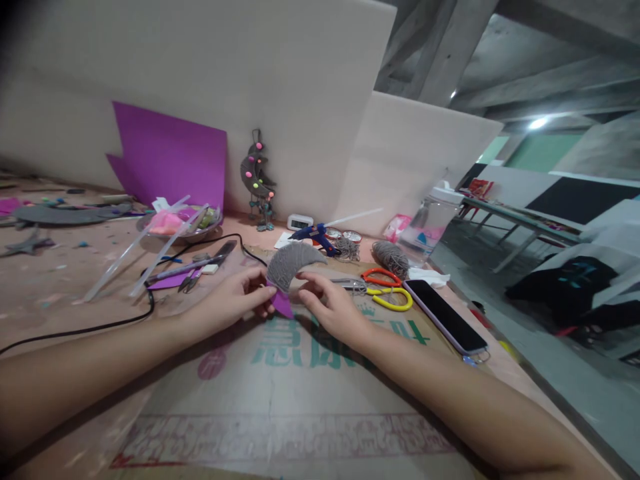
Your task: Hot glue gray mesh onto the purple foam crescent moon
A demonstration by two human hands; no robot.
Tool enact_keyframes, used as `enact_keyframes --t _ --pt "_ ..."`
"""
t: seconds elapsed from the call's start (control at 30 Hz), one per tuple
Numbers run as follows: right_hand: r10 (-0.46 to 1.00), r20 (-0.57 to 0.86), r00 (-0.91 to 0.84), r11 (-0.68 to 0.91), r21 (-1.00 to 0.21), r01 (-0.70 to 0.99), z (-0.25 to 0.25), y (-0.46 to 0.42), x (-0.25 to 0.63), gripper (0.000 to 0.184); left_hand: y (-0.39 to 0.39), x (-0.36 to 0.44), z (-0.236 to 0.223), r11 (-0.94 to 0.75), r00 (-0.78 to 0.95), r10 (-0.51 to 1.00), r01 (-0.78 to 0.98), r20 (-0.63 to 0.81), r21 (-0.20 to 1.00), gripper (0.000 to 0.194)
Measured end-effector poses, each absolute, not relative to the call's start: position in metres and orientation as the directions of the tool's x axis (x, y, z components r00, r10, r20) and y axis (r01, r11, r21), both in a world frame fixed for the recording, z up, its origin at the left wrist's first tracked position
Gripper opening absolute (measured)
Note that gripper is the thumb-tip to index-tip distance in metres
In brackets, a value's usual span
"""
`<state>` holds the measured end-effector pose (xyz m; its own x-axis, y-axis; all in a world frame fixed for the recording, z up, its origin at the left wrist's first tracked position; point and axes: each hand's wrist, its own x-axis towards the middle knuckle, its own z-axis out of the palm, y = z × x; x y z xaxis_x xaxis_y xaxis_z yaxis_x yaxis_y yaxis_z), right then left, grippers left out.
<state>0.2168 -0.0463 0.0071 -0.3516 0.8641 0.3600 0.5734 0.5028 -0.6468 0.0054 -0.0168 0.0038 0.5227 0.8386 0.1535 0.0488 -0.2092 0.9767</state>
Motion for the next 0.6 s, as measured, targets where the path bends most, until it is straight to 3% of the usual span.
enact_keyframes --t 0.1,0.3,0.43,0.6 --pt "0.84 0.402 -0.363 0.54 -0.57 0.619 0.01 -0.051 0.216 0.02 -0.017 0.006 -0.004 -0.294 0.602 0.773 0.058 0.201 0.954 0.018" --pt "0.76 0.505 -0.41 0.634 -0.433 0.641 0.013 -0.059 0.212 0.015 -0.023 0.008 -0.004 -0.391 0.691 0.68 0.057 0.246 0.919 0.019" --pt "0.767 0.507 -0.393 0.623 -0.443 0.645 0.012 -0.058 0.212 0.013 -0.025 0.007 0.0 -0.359 0.715 0.657 0.019 0.238 0.933 0.03" --pt "0.807 0.446 -0.387 0.583 -0.497 0.643 0.012 -0.056 0.213 0.013 -0.023 0.004 0.002 -0.275 0.67 0.73 0.105 0.136 0.956 0.033"
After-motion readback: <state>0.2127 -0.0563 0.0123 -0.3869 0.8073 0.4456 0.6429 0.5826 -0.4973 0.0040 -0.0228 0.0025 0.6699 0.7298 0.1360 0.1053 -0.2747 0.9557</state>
